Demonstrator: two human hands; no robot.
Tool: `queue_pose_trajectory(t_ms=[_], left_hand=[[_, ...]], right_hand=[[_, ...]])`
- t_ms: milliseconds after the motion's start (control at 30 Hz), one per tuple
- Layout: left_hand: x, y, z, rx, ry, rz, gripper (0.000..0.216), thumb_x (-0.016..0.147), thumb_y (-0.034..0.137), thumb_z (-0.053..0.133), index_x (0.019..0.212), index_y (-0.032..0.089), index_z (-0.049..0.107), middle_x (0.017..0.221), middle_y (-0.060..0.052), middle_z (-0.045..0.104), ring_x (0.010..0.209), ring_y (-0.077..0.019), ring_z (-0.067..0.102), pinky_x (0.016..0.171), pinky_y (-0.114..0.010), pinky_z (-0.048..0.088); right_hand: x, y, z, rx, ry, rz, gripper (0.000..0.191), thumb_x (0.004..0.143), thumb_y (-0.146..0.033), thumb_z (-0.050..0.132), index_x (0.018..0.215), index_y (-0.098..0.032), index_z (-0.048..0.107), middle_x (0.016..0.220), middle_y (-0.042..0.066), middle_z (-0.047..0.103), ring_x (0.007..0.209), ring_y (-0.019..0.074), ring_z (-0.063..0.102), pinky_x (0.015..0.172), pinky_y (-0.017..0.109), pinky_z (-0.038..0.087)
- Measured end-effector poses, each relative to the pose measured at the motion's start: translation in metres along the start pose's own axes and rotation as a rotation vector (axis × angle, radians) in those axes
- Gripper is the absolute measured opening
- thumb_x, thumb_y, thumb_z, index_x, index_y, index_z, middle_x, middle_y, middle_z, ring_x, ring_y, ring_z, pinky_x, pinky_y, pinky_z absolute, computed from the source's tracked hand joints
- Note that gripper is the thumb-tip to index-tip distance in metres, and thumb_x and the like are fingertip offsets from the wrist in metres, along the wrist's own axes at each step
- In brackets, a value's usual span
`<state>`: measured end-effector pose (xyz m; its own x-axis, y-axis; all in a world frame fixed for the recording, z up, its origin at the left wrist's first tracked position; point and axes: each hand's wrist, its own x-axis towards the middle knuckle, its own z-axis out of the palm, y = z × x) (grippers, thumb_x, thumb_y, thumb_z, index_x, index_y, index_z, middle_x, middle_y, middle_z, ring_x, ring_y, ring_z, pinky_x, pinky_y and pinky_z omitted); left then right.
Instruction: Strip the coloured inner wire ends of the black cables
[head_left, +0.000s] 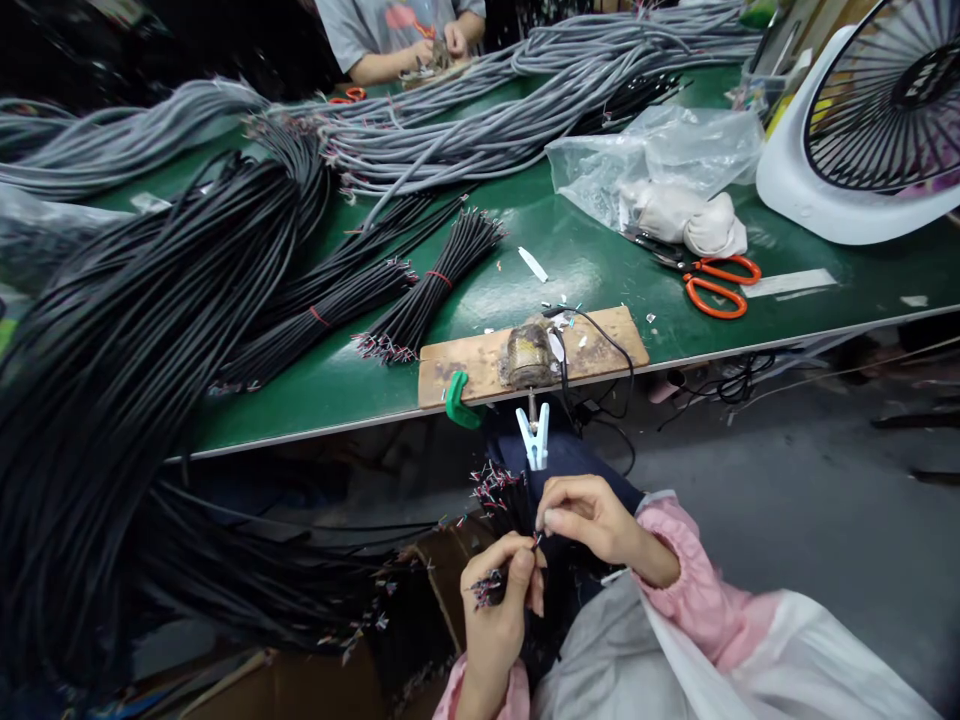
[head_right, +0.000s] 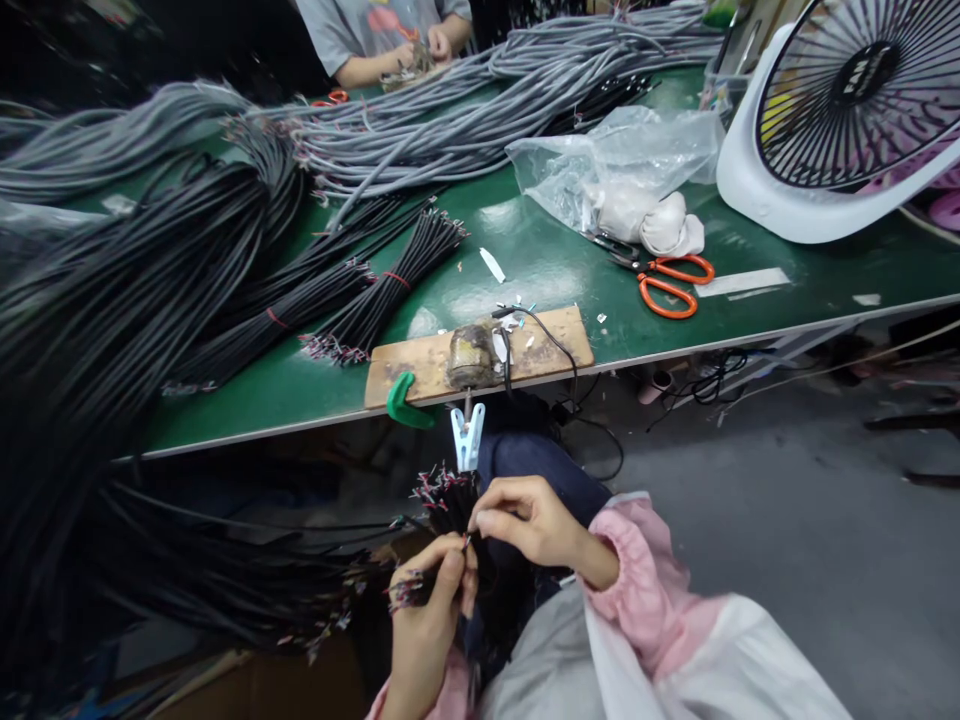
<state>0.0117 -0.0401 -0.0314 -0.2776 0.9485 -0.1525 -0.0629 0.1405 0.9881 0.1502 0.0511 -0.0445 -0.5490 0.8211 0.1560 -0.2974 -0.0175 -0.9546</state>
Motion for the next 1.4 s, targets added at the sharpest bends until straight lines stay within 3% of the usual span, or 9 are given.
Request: queue_pose_trajectory(t_ms=[200, 367, 700, 1100, 1400], left_hand=[[0.0, 0.001, 0.003, 0.02, 0.009, -0.022, 0.038, 0.093, 0.043, 0.065, 0.064, 0.017, 0.065, 0.045, 0.004, 0.054, 0.032, -0.006, 0.044, 0.036, -0.016, 0.034], [0.0, 0.003, 0.003, 0.048, 0.022, -0.048, 0.037, 0.092, 0.042, 0.066, 0.065, 0.017, 0.065, 0.046, 0.004, 0.054, 0.034, -0.0065, 0.045, 0.038, -0.016, 0.035], [0.003, -0.002, 0.004, -0.001, 0.048, -0.007, 0.023, 0.088, 0.036, 0.072, 0.075, 0.017, 0.07, 0.053, 0.003, 0.062, 0.043, -0.0104, 0.055, 0.045, -0.019, 0.044], [0.0, -0.007, 0.0, -0.044, 0.066, -0.035, 0.026, 0.092, 0.035, 0.068, 0.073, 0.017, 0.069, 0.05, 0.004, 0.058, 0.035, -0.0061, 0.045, 0.037, -0.016, 0.033], [0.005, 0.003, 0.005, 0.065, 0.058, -0.01, 0.028, 0.09, 0.033, 0.069, 0.068, 0.017, 0.067, 0.048, 0.004, 0.057, 0.038, -0.0088, 0.049, 0.042, -0.019, 0.037]], right_hand=[[0.002, 0.004, -0.002, 0.011, -0.105, -0.044, 0.03, 0.094, -0.041, 0.066, 0.096, -0.013, 0.075, 0.086, 0.009, 0.068, 0.078, 0.0167, 0.063, 0.069, 0.027, 0.051], [0.0, 0.005, 0.0, -0.003, -0.056, -0.08, 0.025, 0.094, -0.037, 0.066, 0.086, -0.014, 0.073, 0.079, 0.006, 0.066, 0.071, 0.015, 0.06, 0.066, 0.026, 0.048], [-0.001, 0.006, 0.002, -0.098, -0.01, -0.076, 0.034, 0.097, -0.044, 0.06, 0.087, -0.013, 0.071, 0.078, 0.006, 0.065, 0.069, 0.0146, 0.059, 0.064, 0.026, 0.048], [0.001, 0.004, 0.002, -0.075, 0.001, -0.069, 0.034, 0.096, -0.043, 0.061, 0.088, -0.013, 0.073, 0.077, 0.006, 0.067, 0.066, 0.0144, 0.06, 0.062, 0.026, 0.049], [0.0, 0.008, 0.003, -0.101, 0.023, -0.04, 0.032, 0.094, -0.043, 0.064, 0.084, -0.013, 0.071, 0.072, 0.004, 0.065, 0.064, 0.0135, 0.057, 0.062, 0.025, 0.048]])
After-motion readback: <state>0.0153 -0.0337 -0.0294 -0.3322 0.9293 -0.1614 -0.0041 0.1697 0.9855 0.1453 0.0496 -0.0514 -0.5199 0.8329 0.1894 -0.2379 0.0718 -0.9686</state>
